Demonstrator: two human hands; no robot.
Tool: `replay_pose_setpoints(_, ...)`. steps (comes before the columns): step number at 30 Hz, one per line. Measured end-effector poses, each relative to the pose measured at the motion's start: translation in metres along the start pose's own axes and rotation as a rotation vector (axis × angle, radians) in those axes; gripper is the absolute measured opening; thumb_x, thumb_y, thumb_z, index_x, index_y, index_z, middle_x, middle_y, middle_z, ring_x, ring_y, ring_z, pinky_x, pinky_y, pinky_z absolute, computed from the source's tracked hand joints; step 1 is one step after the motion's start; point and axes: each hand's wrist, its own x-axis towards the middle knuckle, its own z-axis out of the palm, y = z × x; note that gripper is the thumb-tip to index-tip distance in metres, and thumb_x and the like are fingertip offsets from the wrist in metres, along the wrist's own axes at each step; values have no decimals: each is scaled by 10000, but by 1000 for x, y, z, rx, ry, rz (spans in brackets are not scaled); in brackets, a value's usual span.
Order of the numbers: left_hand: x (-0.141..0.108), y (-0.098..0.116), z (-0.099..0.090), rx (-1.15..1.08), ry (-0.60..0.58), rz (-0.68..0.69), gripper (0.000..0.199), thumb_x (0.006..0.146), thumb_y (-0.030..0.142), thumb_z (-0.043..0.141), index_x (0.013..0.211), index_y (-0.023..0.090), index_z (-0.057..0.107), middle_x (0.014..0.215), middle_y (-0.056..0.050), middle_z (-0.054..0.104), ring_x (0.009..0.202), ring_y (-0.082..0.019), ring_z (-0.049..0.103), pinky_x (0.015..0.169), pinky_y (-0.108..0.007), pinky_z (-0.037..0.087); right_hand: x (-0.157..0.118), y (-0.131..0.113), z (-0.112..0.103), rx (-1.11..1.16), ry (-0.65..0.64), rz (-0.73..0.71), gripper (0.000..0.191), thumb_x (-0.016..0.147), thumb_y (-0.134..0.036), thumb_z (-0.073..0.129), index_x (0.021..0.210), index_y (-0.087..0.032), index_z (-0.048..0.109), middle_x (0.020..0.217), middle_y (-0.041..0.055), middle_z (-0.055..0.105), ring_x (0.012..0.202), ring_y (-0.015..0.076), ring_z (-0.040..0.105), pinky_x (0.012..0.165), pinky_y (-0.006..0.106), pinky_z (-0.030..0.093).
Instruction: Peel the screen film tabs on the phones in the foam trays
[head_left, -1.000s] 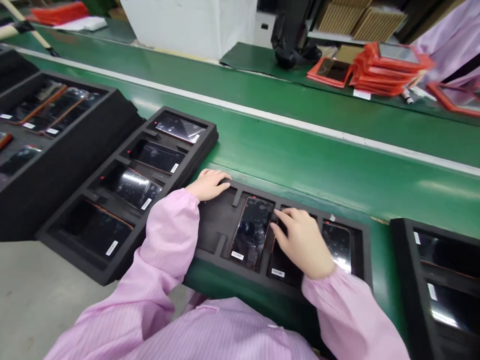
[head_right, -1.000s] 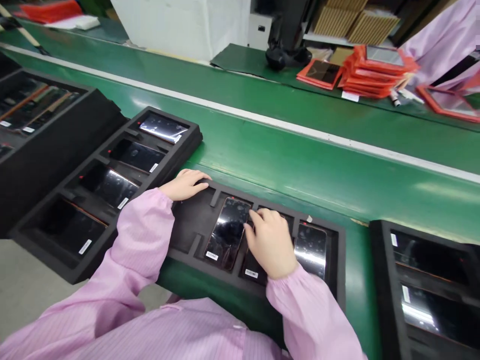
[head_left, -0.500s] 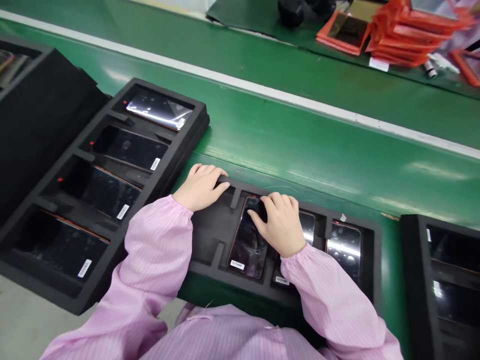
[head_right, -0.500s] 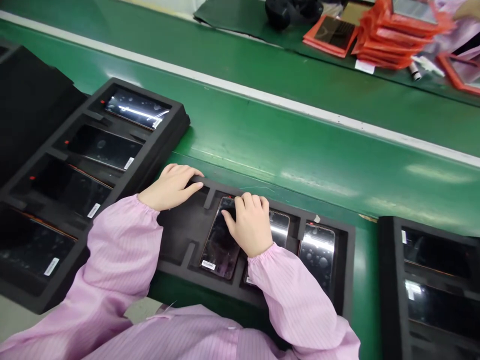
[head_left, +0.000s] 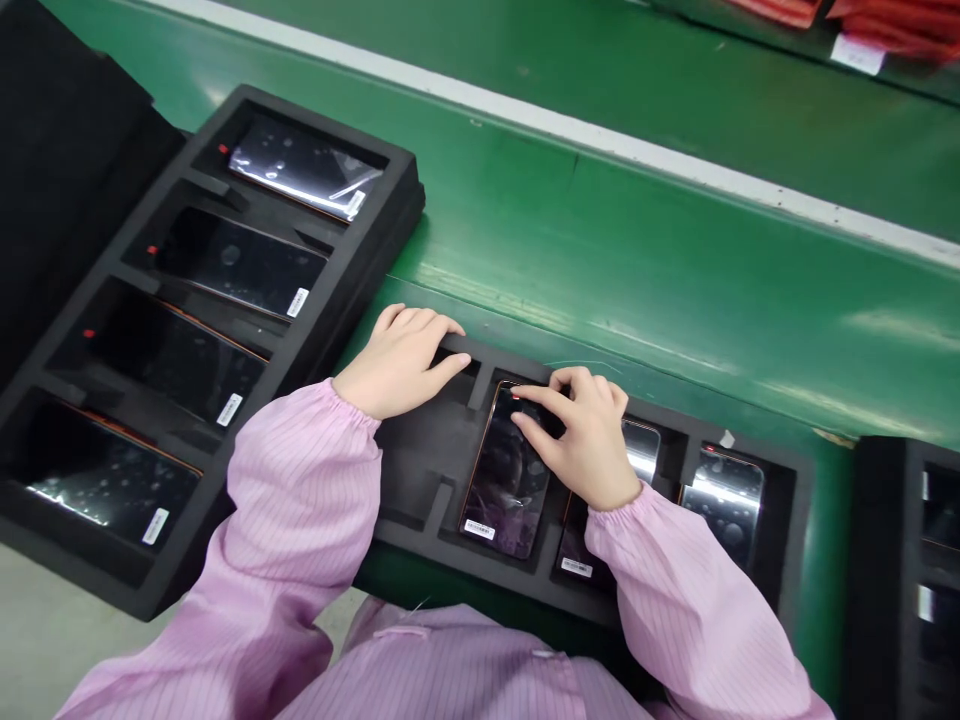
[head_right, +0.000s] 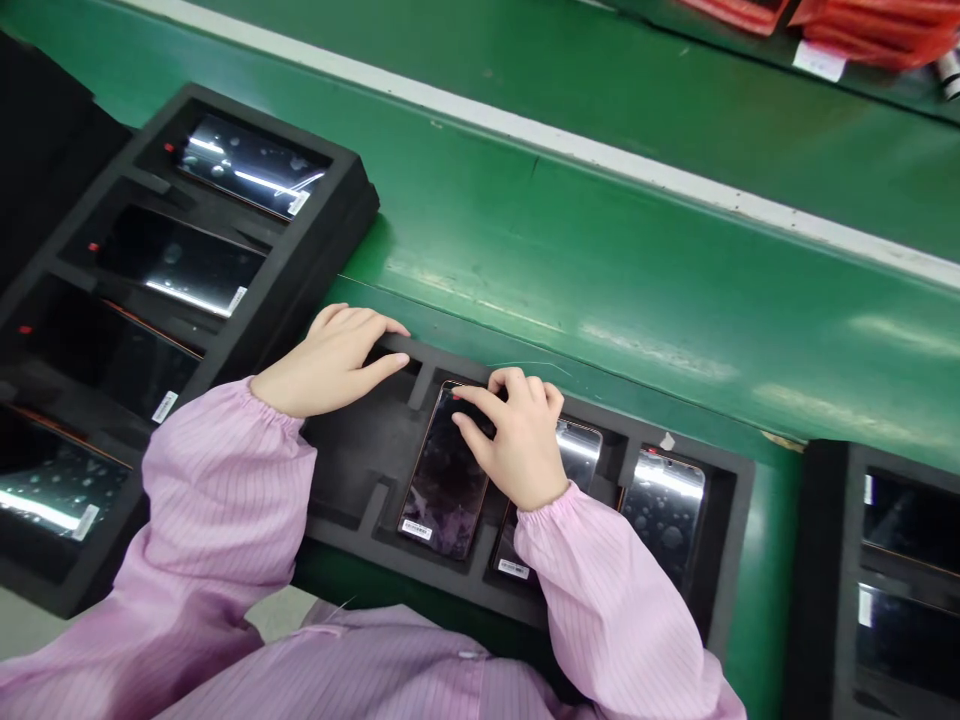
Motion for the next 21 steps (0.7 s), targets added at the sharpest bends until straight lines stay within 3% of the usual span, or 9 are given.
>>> replay_pose_setpoints(4, -1, -1, 0, -13, 6, 7, 341, 945, 406, 463, 1172, 174, 566, 1176, -78, 615, 1206, -255, 497, 1150, -475, 215, 0, 2, -4, 47, -7, 6, 89, 868, -319, 676, 934, -297, 731, 947, 34, 558, 867, 201, 517, 871, 412, 316)
replay_pose_setpoints(8, -1, -1, 0, -20, 15, 15, 323, 944, 397, 474, 1162, 177, 566, 1171, -71, 615, 1200, -250, 499, 1149, -466, 218, -3, 12, -13, 143, -51, -104, 57, 865, -225, 660, 814, -242, 681, 1046, 32, 618, 863, 187, 554, 879, 397, 338)
replay_pose_setpoints(11, -2, 0, -1, -20, 13, 16, 316, 943, 399, 478, 1153, 178, 561, 1168, -69, 616, 1193, -246, 504, 1147, -462, 218, -4, 14, -15, 148, -52, -153, 31, 894, -193, 610, 906, -212, 630, 1063, 38, 657, 913, 192, 581, 882, 371, 360)
replay_pose_setpoints(14, -2, 2, -2, -19, 10, 7, 310, 941, 401, 479, 1148, 183, 554, 1169, -68, 616, 1191, -243, 508, 1149, -464, 211, -1, 7, -11, 1, -38, -127, 209, 922, -243, 582, 1124, -198, 608, 1017, 61, 646, 899, 213, 562, 865, 386, 355)
replay_pose_setpoints(17, -2, 4, -2, -21, 15, -1, 305, 938, 402, 480, 1146, 190, 548, 1175, -70, 615, 1193, -244, 508, 1150, -468, 208, 2, -6, -8, -165, -67, -111, 338, 942, -290, 549, 1276, -250, 582, 993, 76, 591, 891, 230, 522, 864, 418, 333)
replay_pose_setpoints(21, -2, 4, -2, -24, 21, -4, 305, 932, 411, 484, 1144, 200, 545, 1177, -71, 612, 1196, -254, 507, 1152, -482, 208, 5, -19, -8, -252, -109, -89, 366, 954, -302, 522, 1317, -323, 563, 1009, 74, 569, 925, 239, 499, 911, 453, 301)
